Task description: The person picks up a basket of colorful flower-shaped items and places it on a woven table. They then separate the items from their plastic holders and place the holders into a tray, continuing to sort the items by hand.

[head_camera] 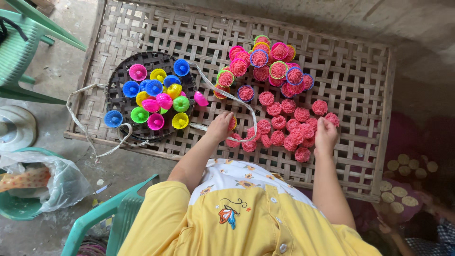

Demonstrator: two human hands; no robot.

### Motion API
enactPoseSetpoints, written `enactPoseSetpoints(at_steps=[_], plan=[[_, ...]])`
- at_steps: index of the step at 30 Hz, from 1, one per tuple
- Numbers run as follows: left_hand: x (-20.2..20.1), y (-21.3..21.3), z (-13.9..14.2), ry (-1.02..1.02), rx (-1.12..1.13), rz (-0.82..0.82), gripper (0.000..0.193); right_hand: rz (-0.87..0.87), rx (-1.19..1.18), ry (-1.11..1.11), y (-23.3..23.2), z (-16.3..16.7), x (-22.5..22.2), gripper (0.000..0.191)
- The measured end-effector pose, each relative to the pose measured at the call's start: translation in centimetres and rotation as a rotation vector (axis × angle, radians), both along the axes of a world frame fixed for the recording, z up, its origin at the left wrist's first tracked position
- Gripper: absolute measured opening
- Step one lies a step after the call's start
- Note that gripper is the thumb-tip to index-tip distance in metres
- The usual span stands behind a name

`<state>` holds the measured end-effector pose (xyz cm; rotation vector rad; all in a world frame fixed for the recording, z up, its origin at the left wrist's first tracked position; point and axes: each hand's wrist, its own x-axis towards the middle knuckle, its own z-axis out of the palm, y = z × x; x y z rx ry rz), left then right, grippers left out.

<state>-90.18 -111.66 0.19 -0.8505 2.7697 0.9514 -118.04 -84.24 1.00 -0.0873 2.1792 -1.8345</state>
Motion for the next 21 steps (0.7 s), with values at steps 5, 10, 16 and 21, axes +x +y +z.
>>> enactPoseSetpoints(at_steps=[5, 10, 16, 21], plan=[[-0.3, 0.2, 1.1, 0.345, -0.057, 0.036, 0.088, 0.305, -0.031, 0.17, -1.3, 3.4, 4.5, 0.028], [-2.2, 3.0, 5.2, 0.523, 0.17, -0.174, 0.106, 0.818, 0.131, 0.803, -5.3, 9.1, 10.8, 0.031], [-1.6, 3.7, 7.6, 0.513, 0.36, -0.232, 0.118, 0.99, 0.263, 1.203, -8.3, 11.9, 13.0, 0.027], [-1.6, 4.7, 7.1, 0.54, 0.306, -0.34, 0.122, 1.07, 0.312, 1.171, -8.0, 9.6, 12.9, 0.021]])
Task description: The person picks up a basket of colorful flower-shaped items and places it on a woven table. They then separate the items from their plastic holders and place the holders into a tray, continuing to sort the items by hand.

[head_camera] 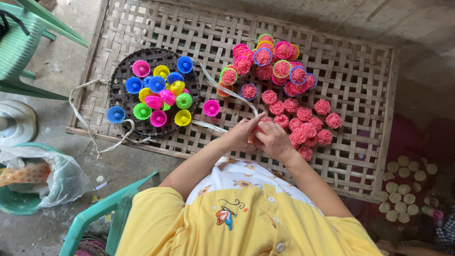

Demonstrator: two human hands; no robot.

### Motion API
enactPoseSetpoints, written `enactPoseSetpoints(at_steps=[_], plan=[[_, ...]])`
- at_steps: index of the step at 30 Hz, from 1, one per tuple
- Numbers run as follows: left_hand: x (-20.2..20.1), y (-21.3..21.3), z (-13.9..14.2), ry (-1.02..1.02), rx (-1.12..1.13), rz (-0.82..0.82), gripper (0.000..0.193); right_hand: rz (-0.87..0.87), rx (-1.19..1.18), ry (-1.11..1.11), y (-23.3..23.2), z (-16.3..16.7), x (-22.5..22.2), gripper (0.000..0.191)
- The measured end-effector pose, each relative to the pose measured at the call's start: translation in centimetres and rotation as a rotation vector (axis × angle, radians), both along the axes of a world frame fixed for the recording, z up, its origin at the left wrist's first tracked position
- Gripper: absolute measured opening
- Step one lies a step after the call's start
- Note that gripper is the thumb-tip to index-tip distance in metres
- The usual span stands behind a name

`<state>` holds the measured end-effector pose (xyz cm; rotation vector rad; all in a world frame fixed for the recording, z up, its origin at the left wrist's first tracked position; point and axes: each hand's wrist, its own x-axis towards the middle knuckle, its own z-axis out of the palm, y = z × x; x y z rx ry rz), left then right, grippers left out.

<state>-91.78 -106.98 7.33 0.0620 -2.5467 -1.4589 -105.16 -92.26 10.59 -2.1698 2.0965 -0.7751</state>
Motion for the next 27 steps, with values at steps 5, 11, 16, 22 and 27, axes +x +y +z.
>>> enactPoseSetpoints(at_steps=[5, 11, 16, 22, 27], plan=[[-0.2, 0.1, 0.0, -0.062, 0.044, 0.06, 0.122, -0.117, 0.065, -0.749, 1.8, -2.9, -1.5, 0.02], [0.1, -0.8, 0.5, -0.178, 0.18, -0.002, 0.127, -0.176, 0.113, -1.326, 3.2, -4.0, -2.3, 0.024], [-0.3, 0.0, 0.8, -0.204, 0.074, -0.099, 0.128, -0.051, 0.212, -0.616, 2.5, -3.3, -1.0, 0.025], [-0.5, -0.5, 1.4, -0.179, 0.118, -0.091, 0.125, -0.128, 0.115, -0.942, 2.3, -4.1, -1.4, 0.016], [0.0, -1.7, 1.1, -0.165, 0.161, -0.016, 0.128, -0.118, -0.098, -1.914, 4.2, -6.5, -3.2, 0.022]])
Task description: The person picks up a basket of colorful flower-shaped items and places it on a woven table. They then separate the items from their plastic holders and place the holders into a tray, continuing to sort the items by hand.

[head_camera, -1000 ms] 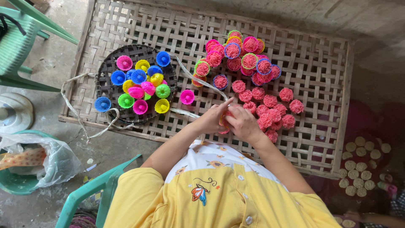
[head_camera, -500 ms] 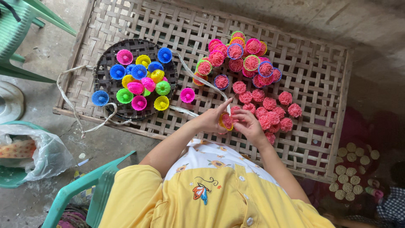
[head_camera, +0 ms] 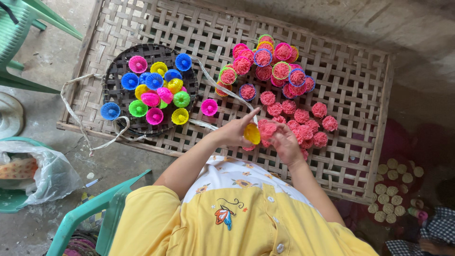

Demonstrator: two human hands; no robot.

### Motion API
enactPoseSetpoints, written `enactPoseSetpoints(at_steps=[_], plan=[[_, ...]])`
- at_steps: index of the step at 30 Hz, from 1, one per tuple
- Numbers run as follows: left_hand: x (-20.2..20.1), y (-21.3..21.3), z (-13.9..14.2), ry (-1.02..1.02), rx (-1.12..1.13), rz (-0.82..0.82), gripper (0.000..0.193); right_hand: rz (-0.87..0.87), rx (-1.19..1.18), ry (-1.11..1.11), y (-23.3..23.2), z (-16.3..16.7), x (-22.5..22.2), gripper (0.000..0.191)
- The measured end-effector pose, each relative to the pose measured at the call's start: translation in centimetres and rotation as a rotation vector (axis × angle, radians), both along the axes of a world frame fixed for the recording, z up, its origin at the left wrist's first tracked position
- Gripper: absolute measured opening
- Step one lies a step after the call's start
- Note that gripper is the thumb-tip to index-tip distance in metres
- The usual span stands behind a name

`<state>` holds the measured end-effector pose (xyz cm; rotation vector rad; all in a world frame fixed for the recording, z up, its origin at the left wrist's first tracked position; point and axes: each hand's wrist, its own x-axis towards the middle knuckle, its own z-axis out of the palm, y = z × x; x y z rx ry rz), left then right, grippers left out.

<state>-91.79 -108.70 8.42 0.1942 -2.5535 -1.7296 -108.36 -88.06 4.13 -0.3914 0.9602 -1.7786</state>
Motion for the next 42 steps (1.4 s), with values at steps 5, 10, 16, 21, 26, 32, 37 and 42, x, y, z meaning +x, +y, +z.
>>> enactPoseSetpoints(at_steps=[5, 10, 16, 21, 26, 32, 37, 42], plan=[[1.7, -3.8, -1.9, -0.073, -0.23, 0.369, 0.115, -0.352, 0.174, -0.085, 3.3, -2.1, -4.8, 0.028], [5.6, -10.1, -2.5, -0.317, -0.534, 0.835, 0.108, -0.728, 0.551, 0.22, 7.9, -2.8, -10.3, 0.023], [3.0, -8.7, -5.1, -0.466, -0.981, 0.597, 0.104, -0.92, 0.908, 0.431, 10.2, -2.6, -11.7, 0.032], [1.2, -6.4, -8.1, -0.635, -0.82, 0.328, 0.097, -0.889, 0.934, 0.354, 11.2, -2.5, -11.4, 0.026], [2.6, -8.0, -9.4, -0.539, -0.83, 0.476, 0.039, -0.979, 0.941, 0.487, 13.2, -2.5, -11.7, 0.019], [4.7, -11.4, -8.4, -0.202, -0.637, 0.574, 0.053, -0.99, 0.908, 0.437, 15.3, -2.6, -11.5, 0.015], [5.8, -8.1, -7.8, -0.386, -0.82, 0.229, 0.068, -0.949, 0.842, 0.395, 14.8, -3.2, -11.0, 0.017], [6.6, -7.1, -8.1, -0.413, -0.859, 0.249, 0.087, -0.902, 0.789, 0.37, 14.7, -3.3, -10.5, 0.019]])
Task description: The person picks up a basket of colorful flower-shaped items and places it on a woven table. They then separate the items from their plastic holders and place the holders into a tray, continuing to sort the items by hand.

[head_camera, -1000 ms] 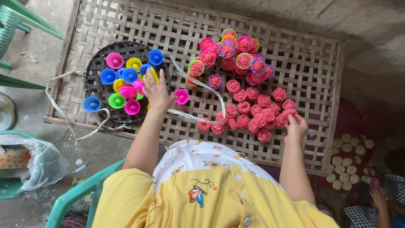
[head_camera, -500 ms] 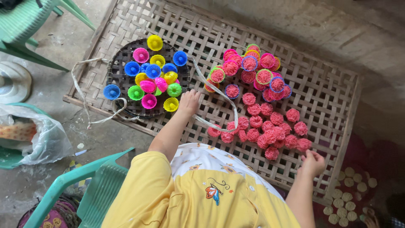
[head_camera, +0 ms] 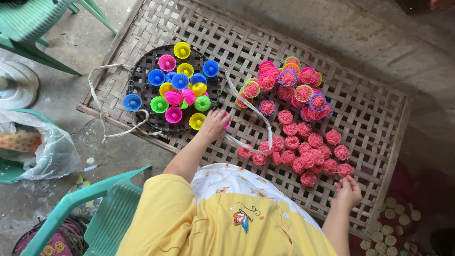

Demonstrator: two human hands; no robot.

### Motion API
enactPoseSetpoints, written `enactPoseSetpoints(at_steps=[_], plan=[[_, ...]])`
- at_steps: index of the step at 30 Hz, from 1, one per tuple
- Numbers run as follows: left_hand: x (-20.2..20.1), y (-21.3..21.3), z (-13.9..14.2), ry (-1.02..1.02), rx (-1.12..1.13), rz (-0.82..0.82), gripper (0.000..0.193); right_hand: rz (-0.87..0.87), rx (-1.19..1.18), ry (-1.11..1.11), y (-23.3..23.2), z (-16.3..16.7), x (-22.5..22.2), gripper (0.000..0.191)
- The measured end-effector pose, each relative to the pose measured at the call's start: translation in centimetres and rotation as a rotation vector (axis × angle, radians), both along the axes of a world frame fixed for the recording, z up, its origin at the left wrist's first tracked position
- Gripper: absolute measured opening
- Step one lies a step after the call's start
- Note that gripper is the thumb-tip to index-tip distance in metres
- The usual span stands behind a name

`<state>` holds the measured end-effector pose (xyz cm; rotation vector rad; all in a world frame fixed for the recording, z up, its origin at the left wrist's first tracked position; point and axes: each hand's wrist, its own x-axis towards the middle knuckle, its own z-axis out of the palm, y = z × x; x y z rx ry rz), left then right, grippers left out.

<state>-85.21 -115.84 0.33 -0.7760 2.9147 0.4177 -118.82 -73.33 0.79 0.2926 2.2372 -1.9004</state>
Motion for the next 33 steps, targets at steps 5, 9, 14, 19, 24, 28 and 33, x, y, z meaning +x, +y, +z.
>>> enactPoseSetpoints(at_steps=[5, 9, 14, 19, 24, 28, 33], plan=[[1.1, -4.4, -0.2, -0.062, -0.237, 0.142, 0.08, 0.012, -0.012, -0.061, 0.9, 0.7, 0.3, 0.017], [2.0, -7.2, 0.1, -0.103, -0.369, 0.27, 0.078, 0.029, -0.01, -0.082, 0.8, 1.2, 0.4, 0.016], [2.4, -8.7, 1.3, -0.256, -0.378, 0.353, 0.09, 0.062, 0.005, -0.113, 1.3, 1.6, 0.4, 0.015], [-0.1, -8.9, 3.0, -0.141, -0.245, 0.462, 0.121, 0.045, 0.019, -0.122, 1.8, 1.9, 0.7, 0.016], [-10.0, -6.2, 2.5, 0.138, -0.058, 0.36, 0.115, 0.077, 0.019, -0.122, 1.1, 2.3, 0.8, 0.015], [-15.2, -3.7, 1.0, 0.122, 0.201, 0.324, 0.119, 0.137, 0.022, -0.108, 0.7, 2.5, 1.3, 0.017], [-15.8, -2.8, -0.8, 0.223, 0.13, 0.283, 0.099, 0.188, 0.026, -0.126, 1.5, 2.2, 2.4, 0.02]])
